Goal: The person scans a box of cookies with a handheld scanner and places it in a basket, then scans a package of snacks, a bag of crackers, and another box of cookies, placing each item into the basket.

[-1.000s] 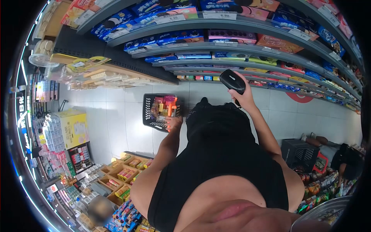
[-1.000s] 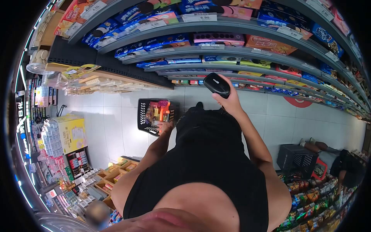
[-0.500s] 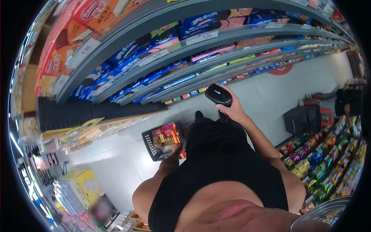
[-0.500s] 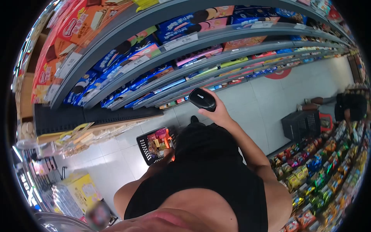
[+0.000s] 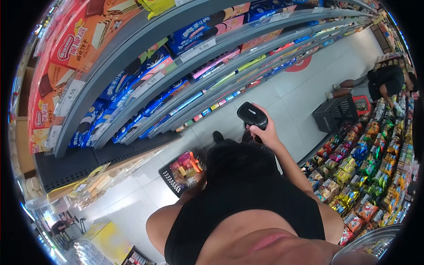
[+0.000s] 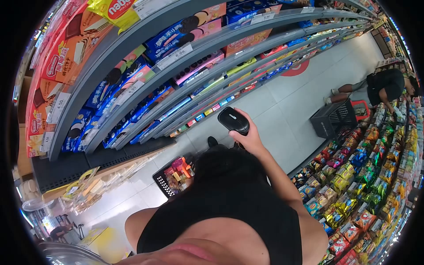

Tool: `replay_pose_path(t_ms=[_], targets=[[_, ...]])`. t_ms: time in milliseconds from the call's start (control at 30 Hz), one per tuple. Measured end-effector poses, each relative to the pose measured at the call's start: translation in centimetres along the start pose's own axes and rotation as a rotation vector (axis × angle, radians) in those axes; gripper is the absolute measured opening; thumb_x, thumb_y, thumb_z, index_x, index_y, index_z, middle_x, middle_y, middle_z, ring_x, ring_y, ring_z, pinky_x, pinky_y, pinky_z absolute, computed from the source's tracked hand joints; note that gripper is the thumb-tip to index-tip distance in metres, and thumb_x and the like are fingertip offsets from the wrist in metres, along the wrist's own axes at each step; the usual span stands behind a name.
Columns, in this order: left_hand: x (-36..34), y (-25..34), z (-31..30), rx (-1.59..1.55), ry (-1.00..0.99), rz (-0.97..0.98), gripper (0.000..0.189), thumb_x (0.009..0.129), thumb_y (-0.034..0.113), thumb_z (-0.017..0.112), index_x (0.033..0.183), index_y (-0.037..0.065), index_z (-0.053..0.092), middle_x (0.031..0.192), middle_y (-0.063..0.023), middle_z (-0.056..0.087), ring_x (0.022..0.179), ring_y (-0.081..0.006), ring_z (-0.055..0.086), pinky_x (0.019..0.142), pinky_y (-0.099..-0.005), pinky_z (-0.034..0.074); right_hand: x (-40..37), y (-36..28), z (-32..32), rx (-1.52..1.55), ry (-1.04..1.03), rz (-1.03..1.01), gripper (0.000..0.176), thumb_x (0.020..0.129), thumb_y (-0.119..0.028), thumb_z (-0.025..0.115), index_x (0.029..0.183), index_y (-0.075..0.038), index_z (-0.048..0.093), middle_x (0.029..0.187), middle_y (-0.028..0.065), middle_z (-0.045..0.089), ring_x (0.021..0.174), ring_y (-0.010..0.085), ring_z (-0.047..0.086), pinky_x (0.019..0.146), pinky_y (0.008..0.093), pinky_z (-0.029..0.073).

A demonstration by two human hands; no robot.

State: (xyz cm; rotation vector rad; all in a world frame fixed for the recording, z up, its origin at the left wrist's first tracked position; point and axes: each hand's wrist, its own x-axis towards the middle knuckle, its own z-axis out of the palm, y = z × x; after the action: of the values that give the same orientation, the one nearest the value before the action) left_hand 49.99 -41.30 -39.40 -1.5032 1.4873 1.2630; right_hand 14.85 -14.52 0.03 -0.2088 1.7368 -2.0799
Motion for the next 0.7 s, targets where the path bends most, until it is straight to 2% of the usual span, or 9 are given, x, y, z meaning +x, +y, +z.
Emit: replay_pose_path(t_ms=[100,200,300,333,533,700], targets=[[-0.4,-0.1,-0.1,-0.012,0.034,-0.006,0.056,0.089,0.043,0.069,0.12,-0.004,0.066,0.117,-0.0274,0.072,0.112,-0.0424,0.07,0.098,-0.0523,0.053,0.8,0.3,-0.6,0.027,-0.039,0.003,0.076,0.088,-0.007,0.079,0.155,-0.006,0.042,0.112,0.0049,0.066,0.07,0.0054,0.057,0.06,0.0233,0.048],[-1.0,0.5,0.2,-0.025,0.061,-0.009,0.057,0.089,0.044,0.069,0.12,-0.004,0.065,0.118,-0.0275,0.071,0.113,-0.0425,0.069,0.098,-0.0523,0.053,1.8,-0.5,-1.5,0.05,-0.128,0.082,0.081,0.087,-0.01,0.082,0.156,-0.004,0.041,0.126,0.0084,0.064,0.091,0.0111,0.066,0.079,0.0273,0.055],[-1.7,1.0,0.8,-0.045,0.099,-0.017,0.057,0.089,0.044,0.069,0.121,-0.004,0.065,0.119,-0.0277,0.071,0.114,-0.0426,0.069,0.099,-0.0523,0.052,3.8,-0.5,-3.0,0.02,-0.275,-0.065,0.086,0.085,-0.012,0.086,0.157,-0.002,0.039,0.143,0.0123,0.058,0.123,0.0177,0.062,0.106,0.0328,0.049],[-2.0,1.2,1.1,-0.056,0.12,-0.02,0.058,0.089,0.044,0.069,0.122,-0.004,0.065,0.119,-0.0277,0.071,0.114,-0.0426,0.069,0.099,-0.0523,0.052,4.3,-0.7,-3.4,0.115,-0.327,-0.053,0.091,0.082,-0.013,0.088,0.157,-0.001,0.039,0.152,0.0141,0.053,0.143,0.0207,0.048,0.12,0.0356,0.036],[-2.8,4.7,4.0,-0.101,0.303,-0.022,0.059,0.089,0.044,0.069,0.123,-0.004,0.064,0.121,-0.028,0.07,0.115,-0.0427,0.068,0.1,-0.0522,0.052,6.8,-5.7,-7.5,0.029,-0.496,-0.19,0.093,0.081,-0.012,0.089,0.158,-0.002,0.038,0.152,0.0143,0.053,0.14,0.0212,0.051,0.118,0.0359,0.039],[-2.9,8.0,6.1,-0.14,0.501,-0.013,0.06,0.089,0.044,0.068,0.125,-0.004,0.063,0.122,-0.0282,0.07,0.117,-0.0428,0.068,0.101,-0.0522,0.052,6.7,-5.8,-13.2,0.106,-0.493,-0.217,0.092,0.082,-0.014,0.089,0.158,-0.002,0.039,0.153,0.0148,0.052,0.141,0.0221,0.051,0.118,0.0363,0.039]])
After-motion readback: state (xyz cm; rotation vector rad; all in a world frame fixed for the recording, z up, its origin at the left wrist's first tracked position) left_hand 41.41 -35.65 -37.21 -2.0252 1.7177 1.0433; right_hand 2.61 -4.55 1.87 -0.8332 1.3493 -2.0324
